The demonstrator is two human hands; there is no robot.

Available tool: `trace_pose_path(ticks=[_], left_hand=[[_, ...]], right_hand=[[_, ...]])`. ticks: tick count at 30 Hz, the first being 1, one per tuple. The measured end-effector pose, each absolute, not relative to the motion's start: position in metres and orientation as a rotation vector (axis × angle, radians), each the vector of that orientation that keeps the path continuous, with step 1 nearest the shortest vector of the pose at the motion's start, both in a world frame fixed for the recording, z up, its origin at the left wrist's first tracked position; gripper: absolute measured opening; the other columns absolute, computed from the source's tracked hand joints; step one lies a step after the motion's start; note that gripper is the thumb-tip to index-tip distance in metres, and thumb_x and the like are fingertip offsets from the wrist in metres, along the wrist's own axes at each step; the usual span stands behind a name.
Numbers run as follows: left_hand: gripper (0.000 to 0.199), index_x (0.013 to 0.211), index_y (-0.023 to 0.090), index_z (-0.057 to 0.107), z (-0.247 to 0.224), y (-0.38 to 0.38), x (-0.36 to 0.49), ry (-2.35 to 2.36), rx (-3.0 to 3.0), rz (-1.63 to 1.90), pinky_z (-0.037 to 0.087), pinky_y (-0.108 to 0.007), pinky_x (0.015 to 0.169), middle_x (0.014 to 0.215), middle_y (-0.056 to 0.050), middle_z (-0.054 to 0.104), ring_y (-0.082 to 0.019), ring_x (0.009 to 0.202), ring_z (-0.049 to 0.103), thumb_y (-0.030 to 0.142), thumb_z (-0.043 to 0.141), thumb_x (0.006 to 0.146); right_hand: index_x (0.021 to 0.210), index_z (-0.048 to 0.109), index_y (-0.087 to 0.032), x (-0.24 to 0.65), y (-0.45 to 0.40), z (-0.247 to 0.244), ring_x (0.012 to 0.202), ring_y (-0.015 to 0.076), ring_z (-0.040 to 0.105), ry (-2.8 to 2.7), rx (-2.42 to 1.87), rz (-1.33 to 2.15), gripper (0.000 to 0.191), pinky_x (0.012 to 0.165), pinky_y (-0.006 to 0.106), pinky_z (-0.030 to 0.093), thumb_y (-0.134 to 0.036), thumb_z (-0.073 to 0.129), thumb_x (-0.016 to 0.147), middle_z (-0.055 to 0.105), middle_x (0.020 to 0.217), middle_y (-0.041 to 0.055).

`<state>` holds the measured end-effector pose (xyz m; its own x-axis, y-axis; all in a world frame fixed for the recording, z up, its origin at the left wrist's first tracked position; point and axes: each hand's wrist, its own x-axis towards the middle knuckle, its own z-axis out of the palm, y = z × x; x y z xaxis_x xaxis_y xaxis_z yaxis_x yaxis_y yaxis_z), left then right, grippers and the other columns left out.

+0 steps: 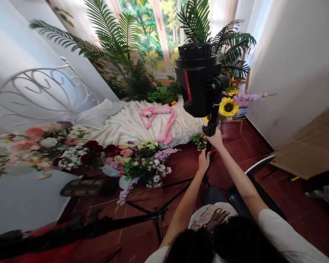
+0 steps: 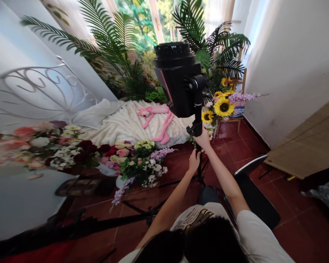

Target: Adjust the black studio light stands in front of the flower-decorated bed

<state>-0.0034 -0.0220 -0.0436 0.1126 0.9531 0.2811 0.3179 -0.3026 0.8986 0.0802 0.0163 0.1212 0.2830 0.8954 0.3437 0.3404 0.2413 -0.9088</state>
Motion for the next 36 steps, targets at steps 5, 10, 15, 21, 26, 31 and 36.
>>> trace_pose_path(ticks=[5,10,15,21,26,31,36], left_hand=[[0.042,0.12,0.015,0.057,-0.046,-0.021,-0.003,1.228,1.712,1.208,0.045,-0.041,0.1,0.121,-0.017,0.063,-0.026,0.115,0.06,0.045,0.042,0.094],[0.036,0.119,0.017,0.058,-0.041,-0.022,-0.006,1.183,1.71,1.214,0.048,-0.037,0.096,0.116,-0.013,0.066,-0.022,0.108,0.063,0.039,0.043,0.094],[0.032,0.113,0.018,0.062,-0.034,-0.022,-0.01,1.188,1.725,1.185,0.049,-0.033,0.092,0.108,-0.01,0.069,-0.02,0.101,0.065,0.039,0.047,0.093],[0.033,0.112,0.017,0.061,-0.03,-0.022,-0.012,1.167,1.718,1.164,0.049,-0.033,0.091,0.109,-0.012,0.069,-0.021,0.101,0.065,0.039,0.047,0.092],[0.034,0.114,0.018,0.062,-0.031,-0.021,-0.013,1.151,1.709,1.137,0.049,-0.032,0.091,0.109,-0.011,0.069,-0.02,0.1,0.065,0.04,0.046,0.093],[0.034,0.115,0.018,0.062,-0.032,-0.021,-0.014,1.165,1.693,1.111,0.049,-0.033,0.092,0.11,-0.011,0.069,-0.02,0.102,0.065,0.039,0.048,0.092],[0.035,0.117,0.017,0.061,-0.029,-0.021,-0.012,1.167,1.645,1.101,0.048,-0.033,0.093,0.111,-0.011,0.069,-0.02,0.102,0.065,0.039,0.048,0.092]], right_hand=[[0.097,0.062,-0.016,0.082,-0.003,0.127,0.084,0.0209,0.066,-1.363,-1.265,0.601,0.038,0.076,0.034,0.055,-0.042,0.072,0.071,0.071,0.09,0.0066],[0.123,0.05,-0.019,0.104,-0.065,0.087,0.102,0.021,0.062,-1.681,-1.449,0.445,0.047,0.089,0.036,0.05,-0.034,0.064,0.08,0.063,0.117,0.0108],[0.106,0.059,-0.016,0.118,-0.104,0.039,0.098,0.0281,0.061,-2.065,-2.009,0.18,0.033,0.082,0.038,0.047,-0.04,0.063,0.084,0.067,0.102,0.0137],[0.095,0.064,-0.014,0.119,-0.082,0.035,0.096,0.0279,0.062,-2.358,-1.972,0.029,0.04,0.08,0.034,0.045,-0.052,0.051,0.091,0.069,0.095,0.0174],[0.078,0.066,-0.014,0.119,-0.084,0.014,0.082,0.0229,0.066,-2.21,-1.889,0.278,0.047,0.077,0.03,0.045,-0.046,0.037,0.098,0.07,0.082,0.0163],[0.052,0.052,-0.021,0.092,-0.093,-0.024,0.048,0.0149,0.057,-1.41,-1.721,0.841,0.072,0.058,0.025,0.043,-0.06,0.009,0.095,0.056,0.048,0.0044],[0.042,0.044,-0.022,0.078,-0.087,-0.035,0.039,0.0131,0.047,-1.055,-1.634,0.896,0.074,0.052,0.025,0.041,-0.073,0.015,0.087,0.045,0.037,0.002]])
